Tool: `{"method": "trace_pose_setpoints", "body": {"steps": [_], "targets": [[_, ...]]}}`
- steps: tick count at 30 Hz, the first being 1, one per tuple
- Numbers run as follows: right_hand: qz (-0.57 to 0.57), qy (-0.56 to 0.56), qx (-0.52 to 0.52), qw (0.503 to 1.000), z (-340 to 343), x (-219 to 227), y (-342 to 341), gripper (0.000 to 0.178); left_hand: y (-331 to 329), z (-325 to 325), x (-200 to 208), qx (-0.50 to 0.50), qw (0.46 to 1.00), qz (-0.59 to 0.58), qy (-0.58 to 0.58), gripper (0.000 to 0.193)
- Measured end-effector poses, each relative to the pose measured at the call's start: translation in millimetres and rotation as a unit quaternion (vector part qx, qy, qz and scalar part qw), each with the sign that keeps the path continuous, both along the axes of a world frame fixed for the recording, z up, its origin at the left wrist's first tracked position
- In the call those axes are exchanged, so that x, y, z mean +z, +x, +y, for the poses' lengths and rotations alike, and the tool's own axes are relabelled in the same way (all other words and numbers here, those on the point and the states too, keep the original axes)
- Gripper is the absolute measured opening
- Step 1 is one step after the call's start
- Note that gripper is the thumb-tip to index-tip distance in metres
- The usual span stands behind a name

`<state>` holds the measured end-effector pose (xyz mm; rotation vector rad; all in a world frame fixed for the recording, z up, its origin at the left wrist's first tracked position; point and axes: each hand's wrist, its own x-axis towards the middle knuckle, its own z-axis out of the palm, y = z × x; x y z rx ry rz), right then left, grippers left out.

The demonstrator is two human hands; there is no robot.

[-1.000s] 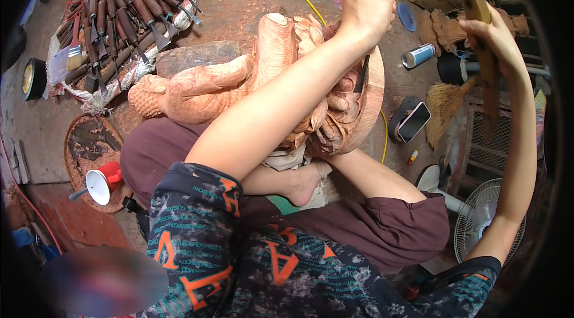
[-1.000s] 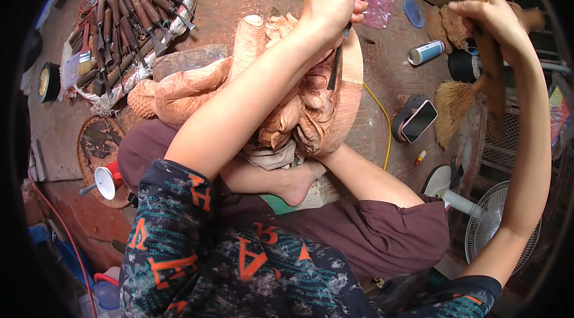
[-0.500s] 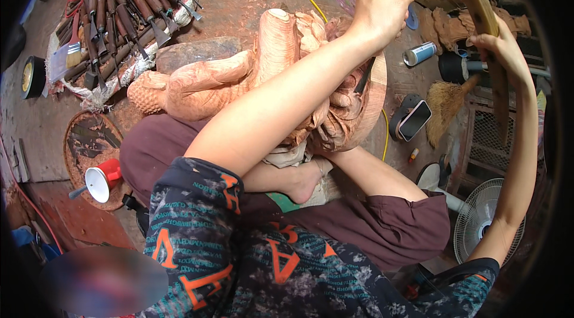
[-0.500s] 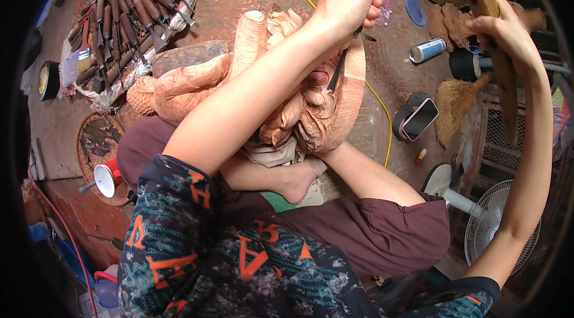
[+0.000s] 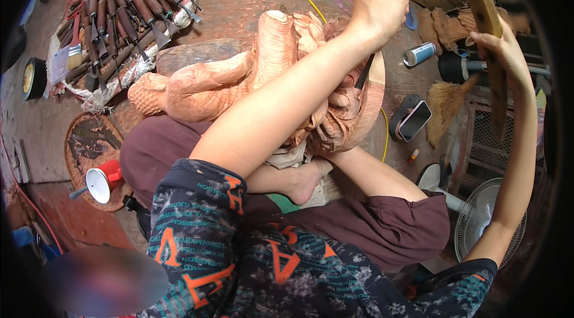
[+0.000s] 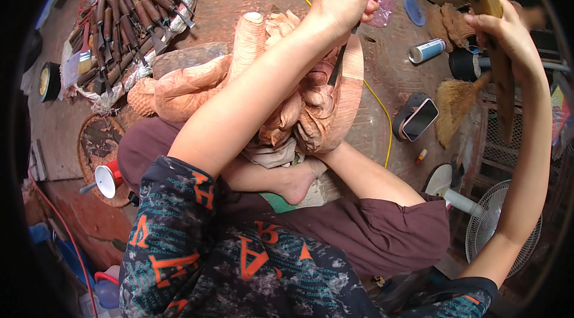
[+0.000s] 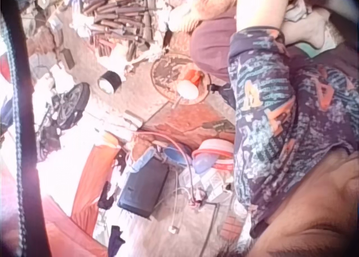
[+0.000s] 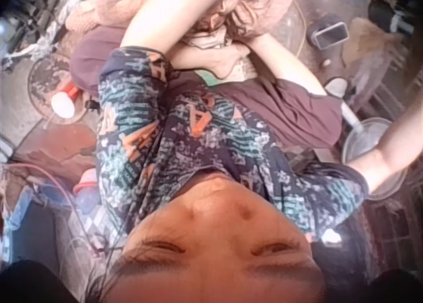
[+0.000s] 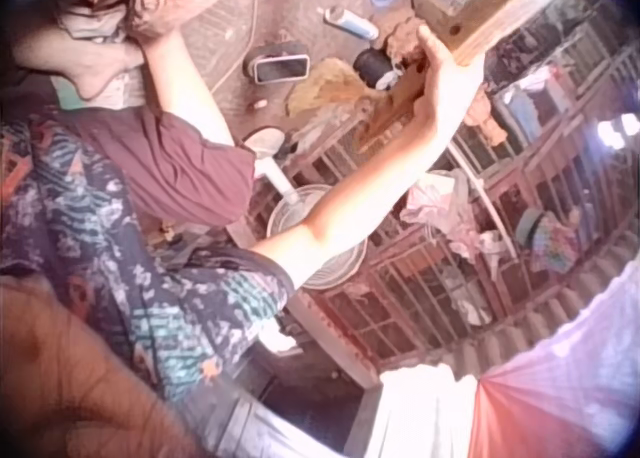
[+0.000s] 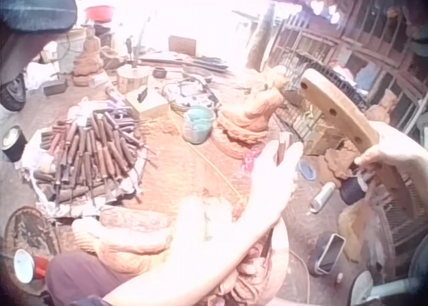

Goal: The person carves a large wooden sculpture of a reclining figure using a chisel and a wooden mallet. They repeatedly strike the chisel to shape the wood, occasionally pausing to select different chisels from a nearby collection.

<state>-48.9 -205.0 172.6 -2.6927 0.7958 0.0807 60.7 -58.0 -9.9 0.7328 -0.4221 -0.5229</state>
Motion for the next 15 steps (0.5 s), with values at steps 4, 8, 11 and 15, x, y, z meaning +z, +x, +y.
{"method": "trace_pose_setpoints", "body": {"steps": [4,8,11,15], "targets": [[0.024,-0.030,0.008,0.999,10.4,-0.3,-1.5,0.058,-8.1,3.7,-0.7,0.104,0.991,-0.049,0.062,0.027],[-0.007,-0.099,0.078,0.992,13.6,-15.8,-12.2,0.066,-10.6,4.5,-1.4,0.110,0.989,-0.069,0.071,0.026],[0.036,-0.040,0.010,0.998,14.1,-4.8,-14.2,0.062,-10.6,4.3,-3.6,0.068,0.995,-0.043,0.050,0.026],[0.020,-0.036,0.032,0.999,16.2,-7.3,-19.4,0.059,-0.6,6.9,-0.8,0.004,0.999,0.043,0.012,0.023]]}}
